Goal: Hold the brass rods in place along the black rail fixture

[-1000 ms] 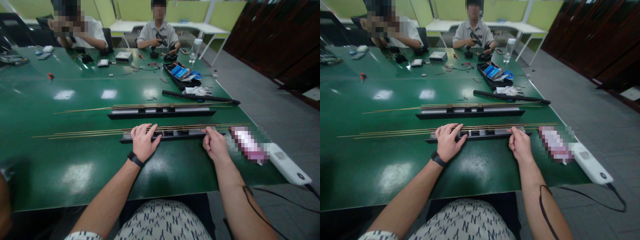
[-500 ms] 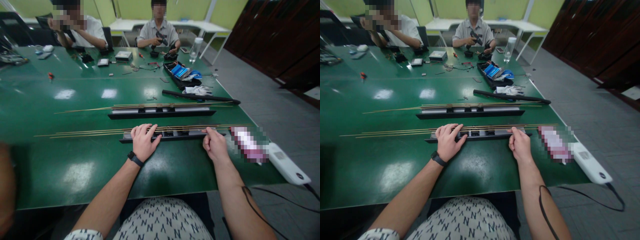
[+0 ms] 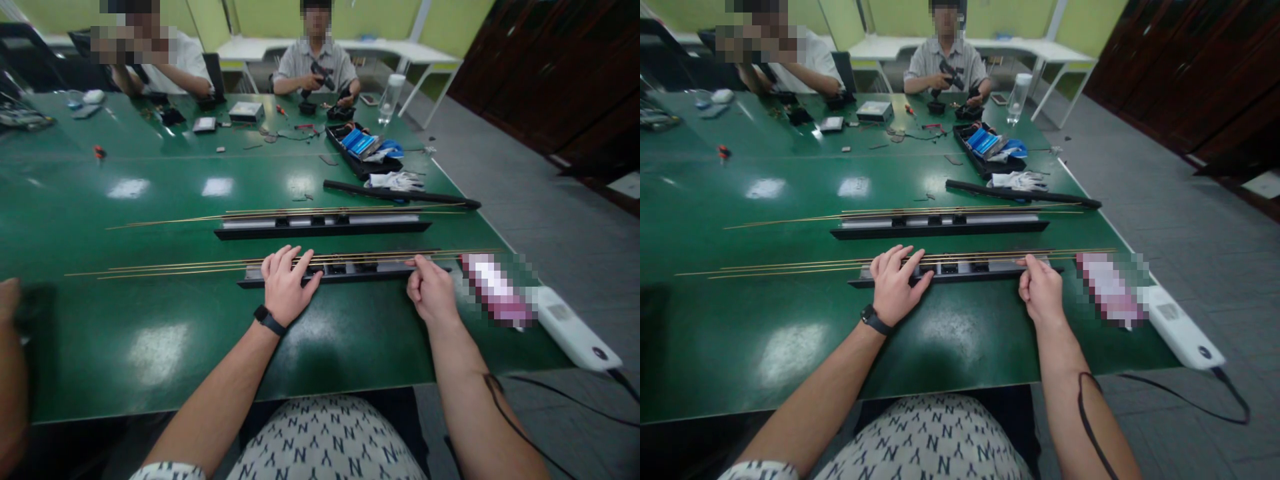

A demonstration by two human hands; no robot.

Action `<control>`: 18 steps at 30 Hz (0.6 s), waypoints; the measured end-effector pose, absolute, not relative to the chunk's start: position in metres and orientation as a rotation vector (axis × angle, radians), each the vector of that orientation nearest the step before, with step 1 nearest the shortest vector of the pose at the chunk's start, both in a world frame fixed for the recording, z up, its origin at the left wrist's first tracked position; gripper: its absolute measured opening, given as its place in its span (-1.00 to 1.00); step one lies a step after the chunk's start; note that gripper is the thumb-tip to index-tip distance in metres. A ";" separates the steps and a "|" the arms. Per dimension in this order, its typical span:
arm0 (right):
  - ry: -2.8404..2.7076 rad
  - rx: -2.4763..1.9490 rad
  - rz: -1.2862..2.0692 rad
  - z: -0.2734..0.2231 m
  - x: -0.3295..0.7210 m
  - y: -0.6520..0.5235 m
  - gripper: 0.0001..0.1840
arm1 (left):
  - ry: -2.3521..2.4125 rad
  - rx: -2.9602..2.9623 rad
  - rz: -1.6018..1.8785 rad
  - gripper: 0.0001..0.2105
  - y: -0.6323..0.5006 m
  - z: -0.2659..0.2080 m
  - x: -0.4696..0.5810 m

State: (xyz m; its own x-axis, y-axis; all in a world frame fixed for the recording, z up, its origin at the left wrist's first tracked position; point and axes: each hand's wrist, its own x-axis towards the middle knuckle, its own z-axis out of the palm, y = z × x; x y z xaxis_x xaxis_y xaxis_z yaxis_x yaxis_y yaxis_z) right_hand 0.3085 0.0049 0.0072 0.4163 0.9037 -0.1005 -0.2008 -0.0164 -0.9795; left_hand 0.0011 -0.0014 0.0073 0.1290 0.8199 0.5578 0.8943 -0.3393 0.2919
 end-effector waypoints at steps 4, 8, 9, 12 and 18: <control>-0.701 -1.301 0.980 0.008 0.309 0.005 -0.66 | -1.719 -2.273 -0.999 -0.60 -0.001 0.006 0.000; -0.671 -1.312 0.935 0.009 0.314 0.006 -0.67 | -1.725 -2.241 -0.991 -0.60 -0.001 0.006 0.001; -0.652 -1.317 0.915 0.009 0.316 0.007 -0.67 | -1.729 -2.235 -0.990 -0.61 -0.001 0.006 0.001; -0.586 -1.328 0.859 0.009 0.323 0.008 -0.67 | -1.737 -2.241 -1.000 -0.61 -0.002 0.006 0.001; -0.518 -1.355 0.780 0.007 0.331 0.012 -0.67 | -1.758 -2.256 -1.016 -0.60 -0.001 0.006 0.001</control>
